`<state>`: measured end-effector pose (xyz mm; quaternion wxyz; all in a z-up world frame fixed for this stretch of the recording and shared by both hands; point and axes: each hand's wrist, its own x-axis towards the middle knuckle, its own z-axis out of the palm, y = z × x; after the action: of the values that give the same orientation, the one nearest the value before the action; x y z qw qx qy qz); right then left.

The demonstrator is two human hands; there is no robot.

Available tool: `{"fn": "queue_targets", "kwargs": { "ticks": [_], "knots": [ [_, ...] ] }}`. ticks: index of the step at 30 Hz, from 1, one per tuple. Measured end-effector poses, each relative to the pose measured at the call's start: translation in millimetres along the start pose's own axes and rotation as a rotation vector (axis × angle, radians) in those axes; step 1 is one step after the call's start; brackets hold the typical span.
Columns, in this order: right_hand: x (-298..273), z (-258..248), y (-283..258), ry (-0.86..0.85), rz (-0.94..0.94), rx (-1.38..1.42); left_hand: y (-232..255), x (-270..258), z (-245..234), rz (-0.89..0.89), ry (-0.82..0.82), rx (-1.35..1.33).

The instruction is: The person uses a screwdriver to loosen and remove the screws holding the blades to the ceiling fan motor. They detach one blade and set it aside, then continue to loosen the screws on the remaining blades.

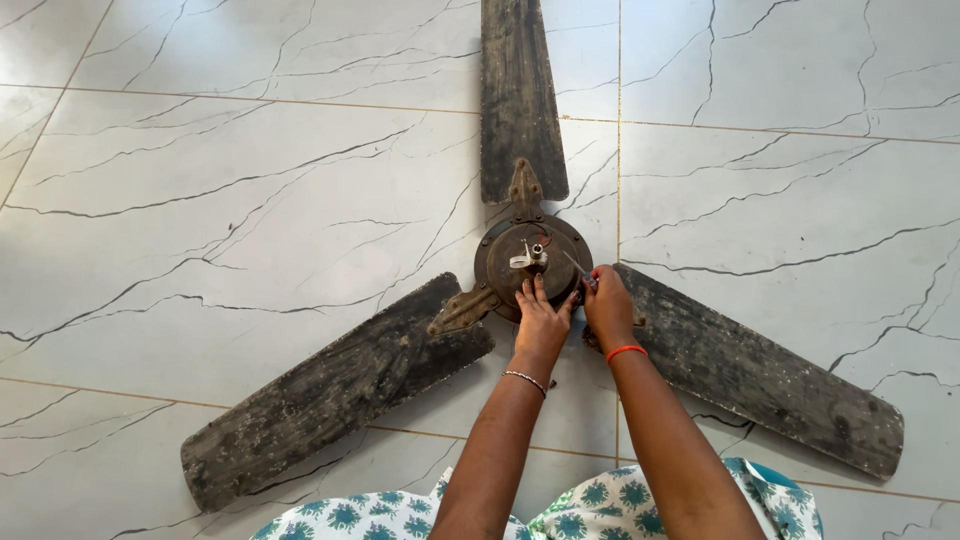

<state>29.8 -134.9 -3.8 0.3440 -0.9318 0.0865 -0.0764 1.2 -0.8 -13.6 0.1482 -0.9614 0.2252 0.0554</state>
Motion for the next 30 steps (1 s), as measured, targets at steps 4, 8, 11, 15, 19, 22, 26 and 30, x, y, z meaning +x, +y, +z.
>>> {"fn": "queue_targets", "kwargs": {
  "ticks": [4, 8, 11, 15, 19, 22, 26, 30],
  "knots": [
    [-1.5, -4.9, -3.6, -0.031, -0.004, 0.020, -0.5, -0.9, 1.5, 0.000, -0.003, -0.002],
    [-0.2, -8.3, -1.3, -0.061, -0.008, 0.023, 0.5, -0.7, 0.2, -0.006, 0.009, -0.001],
    [1.7, -4.8, -1.0, -0.070, 0.013, -0.015, -1.4, -0.8, -1.7, 0.010, -0.025, 0.005],
    [2.1, -1.1, 1.6, -0.055, -0.062, -0.064, -2.1, -2.1, -1.9, 0.014, -0.024, 0.019],
    [1.5, -1.3, 1.9, -0.084, -0.023, -0.045, -3.4, -2.3, -2.4, 0.015, -0.018, 0.017],
    [1.3, -2.2, 0.9, -0.097, 0.031, -0.033, -3.5, -2.1, -3.4, 0.018, -0.033, 0.011],
    [0.7, -2.6, -3.6, -0.081, -0.023, -0.072, -4.2, -2.7, -3.9, 0.011, -0.040, -0.001],
    [-1.5, -7.0, -7.8, -0.093, -0.036, -0.077, -3.7, -2.1, -1.7, 0.004, -0.015, -0.009]
  ]
}}
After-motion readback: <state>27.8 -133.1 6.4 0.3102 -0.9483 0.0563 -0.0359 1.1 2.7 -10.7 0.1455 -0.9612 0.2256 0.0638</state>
